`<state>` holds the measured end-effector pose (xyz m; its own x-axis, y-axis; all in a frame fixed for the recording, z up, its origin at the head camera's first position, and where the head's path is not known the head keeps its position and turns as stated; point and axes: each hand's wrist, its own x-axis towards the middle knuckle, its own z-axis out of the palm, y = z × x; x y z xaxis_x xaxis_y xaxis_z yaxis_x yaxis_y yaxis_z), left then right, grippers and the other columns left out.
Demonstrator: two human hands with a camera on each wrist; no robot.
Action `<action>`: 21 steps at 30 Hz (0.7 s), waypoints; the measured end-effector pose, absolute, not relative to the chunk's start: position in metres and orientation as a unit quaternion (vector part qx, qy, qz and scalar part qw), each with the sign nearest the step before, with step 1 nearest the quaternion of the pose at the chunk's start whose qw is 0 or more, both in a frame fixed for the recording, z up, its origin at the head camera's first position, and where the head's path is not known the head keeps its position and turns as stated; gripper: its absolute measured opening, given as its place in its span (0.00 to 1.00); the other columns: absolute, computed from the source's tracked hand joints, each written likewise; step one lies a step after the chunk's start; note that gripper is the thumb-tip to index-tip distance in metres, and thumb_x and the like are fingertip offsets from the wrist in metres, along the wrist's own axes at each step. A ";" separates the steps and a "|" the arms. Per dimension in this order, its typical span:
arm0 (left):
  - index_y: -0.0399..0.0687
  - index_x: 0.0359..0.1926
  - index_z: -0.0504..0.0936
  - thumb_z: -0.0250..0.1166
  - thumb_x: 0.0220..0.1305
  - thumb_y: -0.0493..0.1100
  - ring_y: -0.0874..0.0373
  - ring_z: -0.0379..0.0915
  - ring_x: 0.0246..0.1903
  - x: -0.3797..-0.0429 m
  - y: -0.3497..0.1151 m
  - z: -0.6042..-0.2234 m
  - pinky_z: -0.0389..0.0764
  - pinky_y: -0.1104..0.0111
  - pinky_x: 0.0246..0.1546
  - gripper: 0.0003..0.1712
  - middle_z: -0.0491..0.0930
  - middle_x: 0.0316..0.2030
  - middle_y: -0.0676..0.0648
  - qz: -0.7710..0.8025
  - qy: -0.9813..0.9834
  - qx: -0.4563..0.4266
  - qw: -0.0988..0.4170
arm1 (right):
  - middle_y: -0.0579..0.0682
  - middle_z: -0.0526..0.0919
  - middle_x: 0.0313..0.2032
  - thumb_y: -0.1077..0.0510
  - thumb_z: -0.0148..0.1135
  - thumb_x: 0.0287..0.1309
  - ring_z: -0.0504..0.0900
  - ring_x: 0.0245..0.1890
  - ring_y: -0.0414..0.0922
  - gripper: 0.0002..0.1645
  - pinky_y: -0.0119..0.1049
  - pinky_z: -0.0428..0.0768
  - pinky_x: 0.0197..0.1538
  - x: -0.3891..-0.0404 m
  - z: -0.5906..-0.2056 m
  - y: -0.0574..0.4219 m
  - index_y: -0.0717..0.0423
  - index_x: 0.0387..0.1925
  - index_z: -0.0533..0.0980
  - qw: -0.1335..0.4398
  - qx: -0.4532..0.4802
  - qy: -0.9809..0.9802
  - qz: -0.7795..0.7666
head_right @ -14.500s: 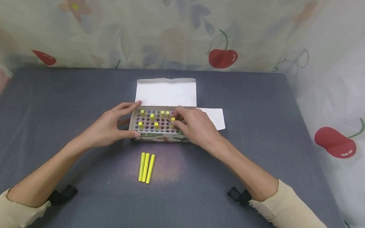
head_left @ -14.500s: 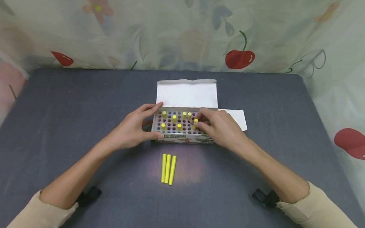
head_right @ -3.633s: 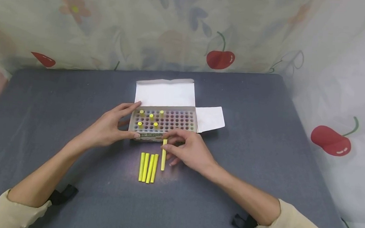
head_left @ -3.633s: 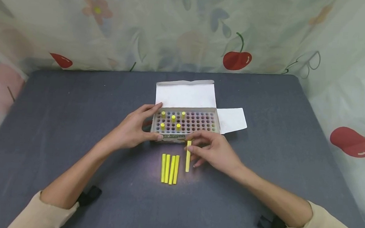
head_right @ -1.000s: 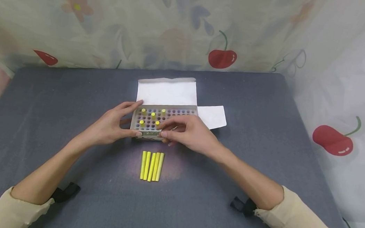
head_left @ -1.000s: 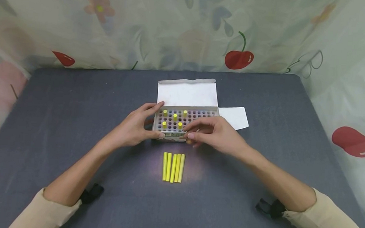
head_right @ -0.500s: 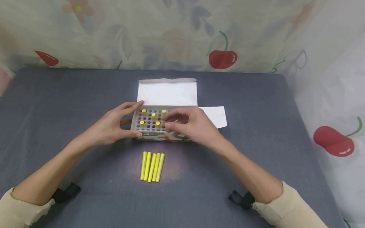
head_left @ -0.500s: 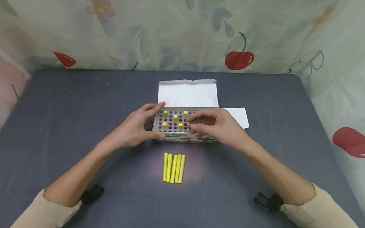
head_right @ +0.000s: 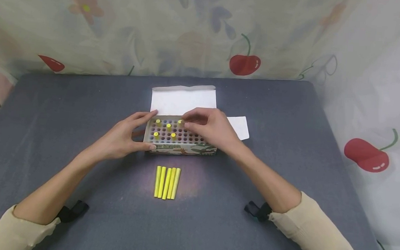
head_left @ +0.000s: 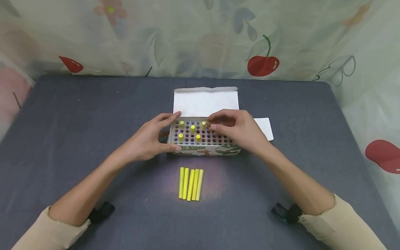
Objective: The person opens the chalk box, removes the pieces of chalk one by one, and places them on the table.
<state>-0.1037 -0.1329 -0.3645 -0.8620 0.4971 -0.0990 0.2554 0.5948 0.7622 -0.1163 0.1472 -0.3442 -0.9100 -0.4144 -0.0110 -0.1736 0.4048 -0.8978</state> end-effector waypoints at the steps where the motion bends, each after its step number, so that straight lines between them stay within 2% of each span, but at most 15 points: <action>1: 0.54 0.79 0.50 0.76 0.57 0.42 0.39 0.60 0.68 -0.104 -0.133 -0.365 0.76 0.53 0.63 0.57 0.53 0.72 0.37 0.396 0.880 0.213 0.153 | 0.46 0.87 0.45 0.58 0.68 0.63 0.85 0.44 0.42 0.13 0.39 0.84 0.46 -0.117 -0.344 0.146 0.52 0.48 0.84 0.114 -0.178 0.832 -0.512; 12: 0.53 0.79 0.50 0.76 0.57 0.41 0.40 0.62 0.67 -0.104 -0.132 -0.364 0.74 0.54 0.65 0.57 0.54 0.72 0.37 0.401 0.878 0.212 0.150 | 0.47 0.86 0.46 0.60 0.67 0.63 0.85 0.44 0.40 0.15 0.40 0.84 0.48 -0.123 -0.343 0.138 0.52 0.52 0.82 0.112 -0.167 0.858 -0.472; 21: 0.54 0.79 0.50 0.76 0.57 0.41 0.40 0.61 0.68 -0.103 -0.133 -0.365 0.74 0.54 0.64 0.57 0.54 0.72 0.38 0.398 0.879 0.214 0.150 | 0.45 0.88 0.43 0.55 0.69 0.61 0.85 0.45 0.41 0.14 0.41 0.82 0.49 -0.124 -0.341 0.129 0.49 0.50 0.86 0.118 -0.145 0.895 -0.404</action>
<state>-0.1035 -0.1330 -0.3647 -0.8635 0.4955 -0.0944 0.2558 0.5915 0.7647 -0.1242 0.1287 -0.3410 -0.9301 -0.3551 -0.0935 -0.1647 0.6308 -0.7582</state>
